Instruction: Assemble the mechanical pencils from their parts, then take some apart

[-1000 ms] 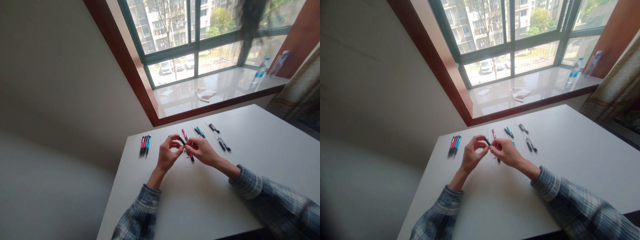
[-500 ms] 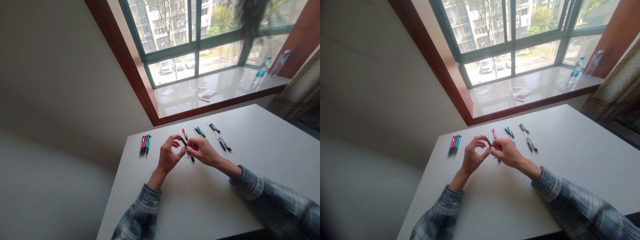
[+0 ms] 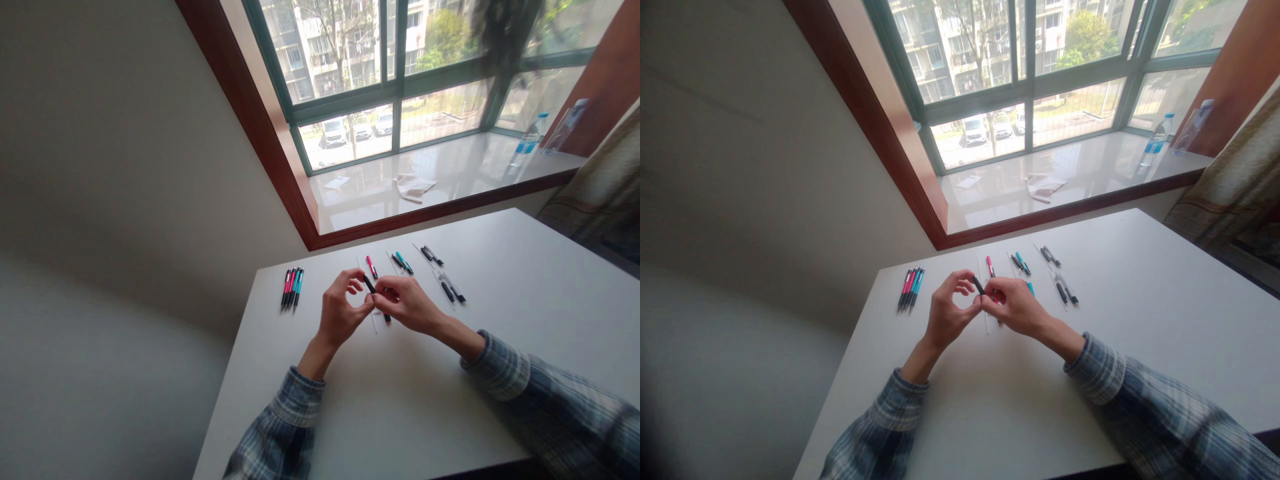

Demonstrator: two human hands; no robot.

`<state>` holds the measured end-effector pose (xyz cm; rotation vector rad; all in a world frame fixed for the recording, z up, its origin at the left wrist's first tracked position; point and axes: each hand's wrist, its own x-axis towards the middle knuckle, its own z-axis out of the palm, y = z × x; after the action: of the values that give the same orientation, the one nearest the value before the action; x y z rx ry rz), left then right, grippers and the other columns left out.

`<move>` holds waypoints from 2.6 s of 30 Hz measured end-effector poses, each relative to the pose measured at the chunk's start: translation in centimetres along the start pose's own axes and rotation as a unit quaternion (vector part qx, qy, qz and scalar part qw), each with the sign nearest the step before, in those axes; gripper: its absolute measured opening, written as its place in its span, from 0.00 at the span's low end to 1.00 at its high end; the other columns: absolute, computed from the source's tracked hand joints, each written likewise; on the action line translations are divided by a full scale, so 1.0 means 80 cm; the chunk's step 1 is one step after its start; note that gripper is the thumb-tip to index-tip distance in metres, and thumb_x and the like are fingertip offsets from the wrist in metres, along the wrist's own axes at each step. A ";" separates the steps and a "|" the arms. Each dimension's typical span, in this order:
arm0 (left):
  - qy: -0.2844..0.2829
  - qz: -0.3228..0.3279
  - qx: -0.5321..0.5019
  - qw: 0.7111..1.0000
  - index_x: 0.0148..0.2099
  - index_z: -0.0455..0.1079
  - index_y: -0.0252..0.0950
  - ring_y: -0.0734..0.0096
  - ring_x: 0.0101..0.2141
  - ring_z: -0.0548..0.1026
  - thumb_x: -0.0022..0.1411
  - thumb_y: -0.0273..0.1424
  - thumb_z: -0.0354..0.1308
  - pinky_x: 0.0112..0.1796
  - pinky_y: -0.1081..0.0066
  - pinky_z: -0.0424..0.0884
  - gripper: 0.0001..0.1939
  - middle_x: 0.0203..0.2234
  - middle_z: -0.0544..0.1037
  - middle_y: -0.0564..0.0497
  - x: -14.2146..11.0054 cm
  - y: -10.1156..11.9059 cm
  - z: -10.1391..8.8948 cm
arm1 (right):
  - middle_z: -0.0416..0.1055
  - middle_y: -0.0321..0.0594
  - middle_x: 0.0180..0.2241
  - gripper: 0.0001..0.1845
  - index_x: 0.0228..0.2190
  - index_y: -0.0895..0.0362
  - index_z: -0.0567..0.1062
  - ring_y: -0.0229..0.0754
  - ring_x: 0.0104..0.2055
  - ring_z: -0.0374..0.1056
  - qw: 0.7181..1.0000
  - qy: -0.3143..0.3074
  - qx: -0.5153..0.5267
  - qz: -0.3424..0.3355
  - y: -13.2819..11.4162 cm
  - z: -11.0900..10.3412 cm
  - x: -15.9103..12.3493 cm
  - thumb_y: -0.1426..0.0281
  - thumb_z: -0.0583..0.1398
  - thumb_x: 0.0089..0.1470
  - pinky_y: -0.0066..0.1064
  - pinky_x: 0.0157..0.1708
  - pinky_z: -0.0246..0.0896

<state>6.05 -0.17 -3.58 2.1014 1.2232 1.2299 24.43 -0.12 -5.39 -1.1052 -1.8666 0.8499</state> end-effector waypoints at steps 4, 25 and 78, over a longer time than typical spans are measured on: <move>0.003 0.003 0.007 1.000 0.50 0.70 0.38 0.69 0.34 0.77 0.55 0.24 0.65 0.39 0.67 0.76 0.20 0.40 0.79 0.50 0.000 0.001 0.000 | 0.62 0.30 0.21 0.11 0.24 0.56 0.69 0.34 0.24 0.56 1.000 -0.005 -0.002 -0.004 0.001 0.000 -0.001 0.69 0.60 0.58 0.28 0.25 0.48; 0.006 0.006 0.006 1.000 0.49 0.71 0.38 0.66 0.37 0.78 0.56 0.23 0.64 0.39 0.66 0.76 0.18 0.39 0.79 0.49 -0.001 -0.002 0.000 | 0.63 0.31 0.21 0.13 0.24 0.56 0.69 0.35 0.24 0.56 1.000 -0.015 -0.008 -0.018 -0.002 0.000 -0.001 0.67 0.60 0.60 0.28 0.25 0.48; 0.004 -0.220 -0.455 0.863 0.38 0.77 0.34 0.75 0.33 0.75 0.54 0.41 0.73 0.39 0.72 0.75 0.18 0.32 0.76 0.51 0.009 -0.006 0.001 | 0.63 0.32 0.25 0.13 0.32 0.54 0.67 0.38 0.27 0.57 0.995 -0.039 0.087 -0.006 -0.016 0.003 -0.007 0.61 0.53 0.68 0.29 0.27 0.51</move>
<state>6.04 0.70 -3.55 1.0549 0.7934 1.2385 23.89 -1.16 -4.57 -0.9637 -1.8219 1.0400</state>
